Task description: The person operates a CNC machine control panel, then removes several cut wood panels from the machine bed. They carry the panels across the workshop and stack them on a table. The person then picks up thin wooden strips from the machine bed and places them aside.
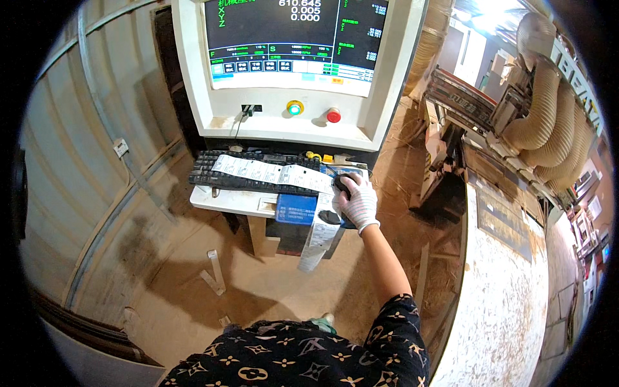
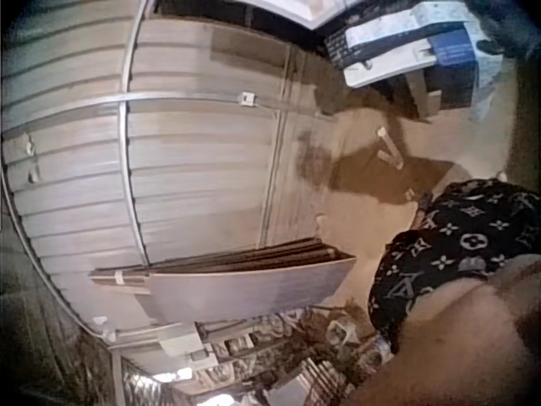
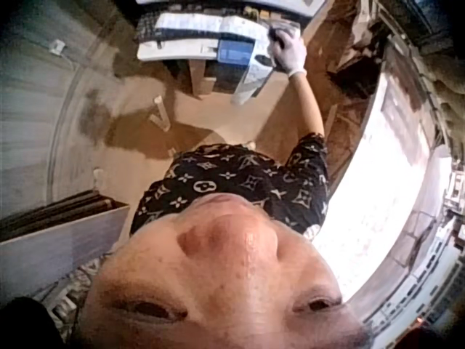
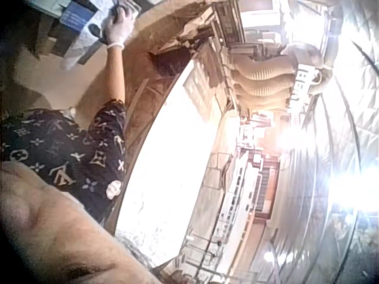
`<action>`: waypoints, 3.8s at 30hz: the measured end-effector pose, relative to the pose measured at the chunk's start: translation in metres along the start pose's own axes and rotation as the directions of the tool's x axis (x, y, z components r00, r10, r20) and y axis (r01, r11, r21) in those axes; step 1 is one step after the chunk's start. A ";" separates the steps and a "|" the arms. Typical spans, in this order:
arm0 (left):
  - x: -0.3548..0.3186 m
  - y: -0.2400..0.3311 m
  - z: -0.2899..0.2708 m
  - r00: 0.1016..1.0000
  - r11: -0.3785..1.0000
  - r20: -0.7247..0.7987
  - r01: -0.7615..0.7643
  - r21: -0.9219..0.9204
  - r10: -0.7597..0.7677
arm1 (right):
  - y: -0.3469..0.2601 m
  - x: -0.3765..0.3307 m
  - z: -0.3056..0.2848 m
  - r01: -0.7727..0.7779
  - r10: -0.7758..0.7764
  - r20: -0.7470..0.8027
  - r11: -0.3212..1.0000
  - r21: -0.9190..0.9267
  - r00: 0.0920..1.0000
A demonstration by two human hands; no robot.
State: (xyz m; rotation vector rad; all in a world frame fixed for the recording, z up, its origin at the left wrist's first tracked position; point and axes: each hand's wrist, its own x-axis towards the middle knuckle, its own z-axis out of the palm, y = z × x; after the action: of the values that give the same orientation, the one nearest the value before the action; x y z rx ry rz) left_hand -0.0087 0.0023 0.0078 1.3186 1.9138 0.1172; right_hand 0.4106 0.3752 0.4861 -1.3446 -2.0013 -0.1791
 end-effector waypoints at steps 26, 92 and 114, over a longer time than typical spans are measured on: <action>-0.008 0.007 0.000 0.991 0.985 0.030 0.135 -0.106 -0.133 | -0.015 0.006 -0.002 -0.013 0.012 0.011 1.000 0.028 1.000; 0.004 -0.005 0.012 0.991 0.998 0.117 -0.067 0.005 0.066 | 0.000 0.003 0.004 0.024 -0.027 -0.070 0.999 -0.047 0.997; -0.012 0.002 0.005 0.998 0.992 0.063 0.025 -0.122 -0.018 | -0.011 0.003 0.005 -0.032 0.030 -0.034 0.998 -0.053 0.999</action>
State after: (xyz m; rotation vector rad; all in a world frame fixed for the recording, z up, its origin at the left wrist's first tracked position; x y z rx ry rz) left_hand -0.0027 -0.0083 0.0117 1.2058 1.8381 0.1787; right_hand 0.3978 0.3746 0.4871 -1.3967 -1.9593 -0.2410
